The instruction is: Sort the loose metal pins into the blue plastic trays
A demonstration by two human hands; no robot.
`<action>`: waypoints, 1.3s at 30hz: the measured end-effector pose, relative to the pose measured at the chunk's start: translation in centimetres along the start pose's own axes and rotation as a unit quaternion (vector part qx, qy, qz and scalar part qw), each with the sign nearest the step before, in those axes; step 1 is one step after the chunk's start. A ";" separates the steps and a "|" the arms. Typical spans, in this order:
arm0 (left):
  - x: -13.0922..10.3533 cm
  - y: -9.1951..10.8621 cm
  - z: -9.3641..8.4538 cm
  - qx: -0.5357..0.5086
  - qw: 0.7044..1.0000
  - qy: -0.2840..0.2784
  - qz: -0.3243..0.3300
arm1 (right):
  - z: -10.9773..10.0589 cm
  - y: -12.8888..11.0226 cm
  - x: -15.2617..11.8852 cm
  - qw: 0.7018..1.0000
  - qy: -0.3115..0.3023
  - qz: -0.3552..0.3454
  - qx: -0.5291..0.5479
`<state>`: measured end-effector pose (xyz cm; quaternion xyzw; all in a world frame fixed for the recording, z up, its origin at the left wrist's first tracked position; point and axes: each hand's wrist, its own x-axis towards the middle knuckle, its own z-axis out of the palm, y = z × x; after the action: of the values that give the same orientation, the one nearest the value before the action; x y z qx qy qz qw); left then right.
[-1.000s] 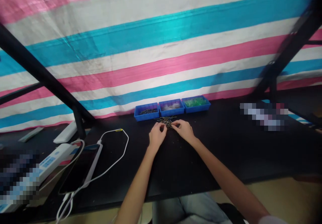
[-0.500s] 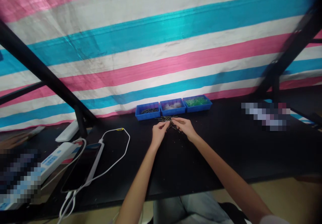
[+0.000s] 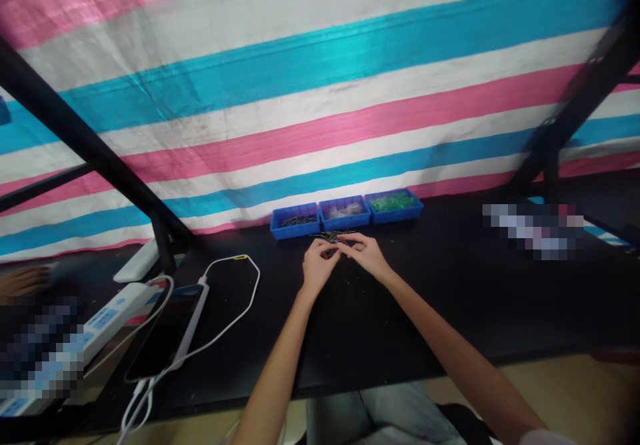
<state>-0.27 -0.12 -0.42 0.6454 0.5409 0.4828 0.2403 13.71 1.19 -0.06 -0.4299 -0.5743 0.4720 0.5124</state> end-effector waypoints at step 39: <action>0.8 -0.1 -1.7 -0.031 0.999 -0.024 -0.011 | -0.1 0.3 -0.1 0.997 0.062 0.040 0.008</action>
<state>-1.82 0.29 0.45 0.6433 0.5268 0.4810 0.2780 13.83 1.19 -0.34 -0.4768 -0.5201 0.4690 0.5312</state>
